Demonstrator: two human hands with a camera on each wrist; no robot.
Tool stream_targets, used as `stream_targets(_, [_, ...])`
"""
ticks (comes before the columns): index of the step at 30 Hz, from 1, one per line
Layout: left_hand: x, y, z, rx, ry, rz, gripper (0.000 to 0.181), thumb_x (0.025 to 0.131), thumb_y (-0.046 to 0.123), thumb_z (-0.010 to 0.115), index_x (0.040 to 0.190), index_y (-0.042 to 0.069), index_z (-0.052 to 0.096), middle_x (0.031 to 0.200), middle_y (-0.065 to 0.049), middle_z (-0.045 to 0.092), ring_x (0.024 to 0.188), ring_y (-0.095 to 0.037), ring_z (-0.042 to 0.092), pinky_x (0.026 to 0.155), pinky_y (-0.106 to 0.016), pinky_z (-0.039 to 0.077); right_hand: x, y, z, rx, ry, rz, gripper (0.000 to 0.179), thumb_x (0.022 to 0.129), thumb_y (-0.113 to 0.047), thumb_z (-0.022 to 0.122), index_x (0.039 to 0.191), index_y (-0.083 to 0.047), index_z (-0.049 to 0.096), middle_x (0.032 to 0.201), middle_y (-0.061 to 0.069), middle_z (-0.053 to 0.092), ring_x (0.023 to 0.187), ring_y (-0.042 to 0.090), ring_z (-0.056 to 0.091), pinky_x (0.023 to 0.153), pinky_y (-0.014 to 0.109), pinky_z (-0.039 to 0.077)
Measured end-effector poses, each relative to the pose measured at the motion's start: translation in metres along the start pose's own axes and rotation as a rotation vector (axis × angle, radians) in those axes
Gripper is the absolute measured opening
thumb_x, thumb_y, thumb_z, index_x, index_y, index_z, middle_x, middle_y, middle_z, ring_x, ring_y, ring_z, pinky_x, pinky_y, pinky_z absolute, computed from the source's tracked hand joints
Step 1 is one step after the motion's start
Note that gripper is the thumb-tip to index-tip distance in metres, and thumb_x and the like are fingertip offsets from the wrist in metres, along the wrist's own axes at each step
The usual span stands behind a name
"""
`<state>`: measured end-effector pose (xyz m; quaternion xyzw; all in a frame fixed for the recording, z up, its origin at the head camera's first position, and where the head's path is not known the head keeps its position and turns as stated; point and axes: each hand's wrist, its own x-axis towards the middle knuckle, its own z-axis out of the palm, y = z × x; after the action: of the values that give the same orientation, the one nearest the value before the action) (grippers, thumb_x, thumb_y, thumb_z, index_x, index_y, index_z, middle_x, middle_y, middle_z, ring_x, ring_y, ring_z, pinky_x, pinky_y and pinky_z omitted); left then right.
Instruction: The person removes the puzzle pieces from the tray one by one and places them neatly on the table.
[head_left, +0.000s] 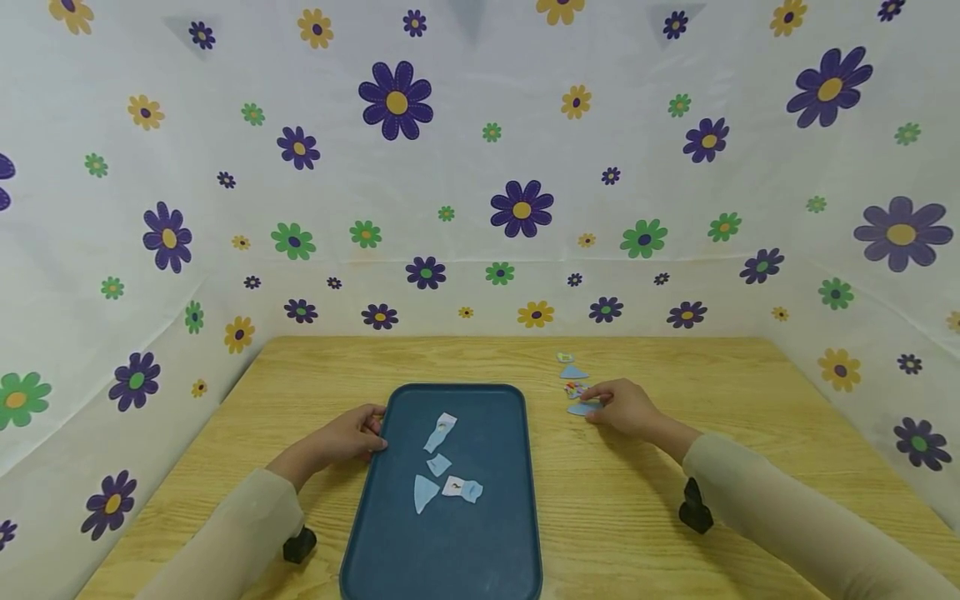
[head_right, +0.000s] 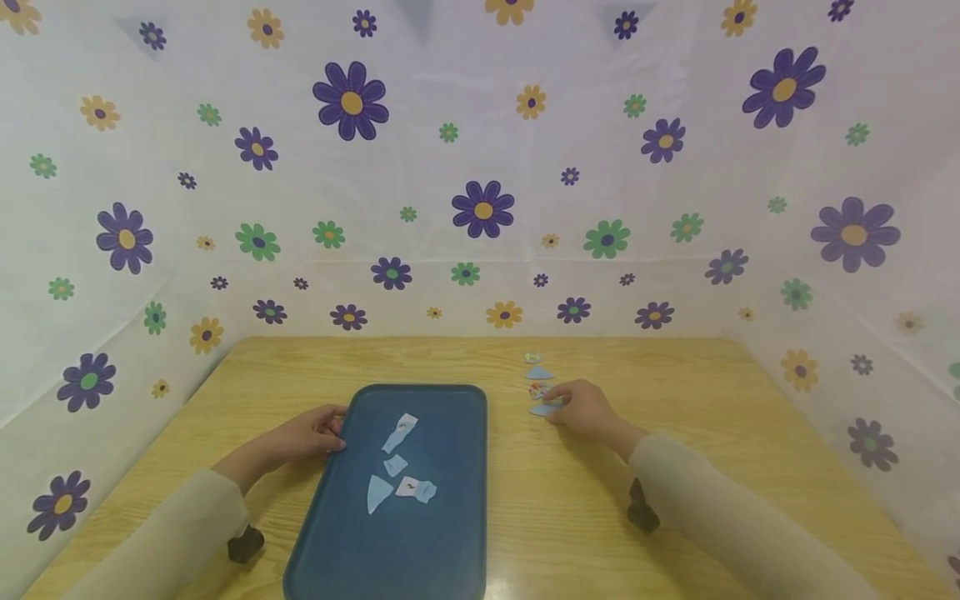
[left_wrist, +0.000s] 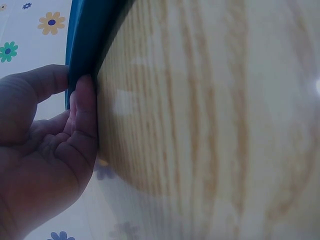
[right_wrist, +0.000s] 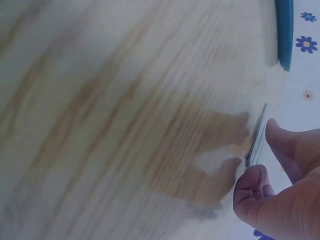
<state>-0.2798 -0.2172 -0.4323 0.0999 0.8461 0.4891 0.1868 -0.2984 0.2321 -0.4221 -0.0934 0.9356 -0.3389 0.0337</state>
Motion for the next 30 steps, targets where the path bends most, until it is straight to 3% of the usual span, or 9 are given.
stream_targets(13, [-0.001, 0.001, 0.0, 0.021, -0.023, 0.009, 0.059, 0.091, -0.001, 0.059, 0.141, -0.012, 0.032, 0.098, -0.013, 0.044, 0.084, -0.023, 0.048, 0.068, -0.033, 0.047, -0.014, -0.028, 0.014, 0.198, -0.051, -0.01, 0.028, 0.088, -0.007, 0.07, 0.116, -0.003, 0.069, 0.117, 0.019, 0.06, 0.104, 0.032, 0.056, 0.085, 0.044, 0.048])
stream_targets(19, [0.0, 0.0, 0.0, 0.021, -0.002, 0.0, 0.058, 0.09, -0.002, 0.061, 0.141, -0.011, 0.034, 0.098, -0.013, 0.046, 0.084, -0.024, 0.049, 0.068, -0.034, 0.047, -0.02, -0.047, 0.026, 0.275, -0.09, -0.058, 0.028, 0.088, -0.007, 0.071, 0.115, -0.004, 0.07, 0.116, 0.017, 0.059, 0.103, 0.029, 0.055, 0.081, 0.038, 0.05])
stream_targets(30, [0.003, -0.004, -0.001, 0.008, -0.003, 0.007, 0.057, 0.09, -0.003, 0.061, 0.14, -0.01, 0.035, 0.098, -0.013, 0.046, 0.083, -0.024, 0.049, 0.069, -0.035, 0.047, -0.033, -0.077, 0.054, 0.371, -0.199, -0.144, 0.031, 0.086, -0.009, 0.073, 0.115, -0.001, 0.069, 0.091, 0.008, 0.057, 0.078, 0.021, 0.049, 0.062, 0.028, 0.044])
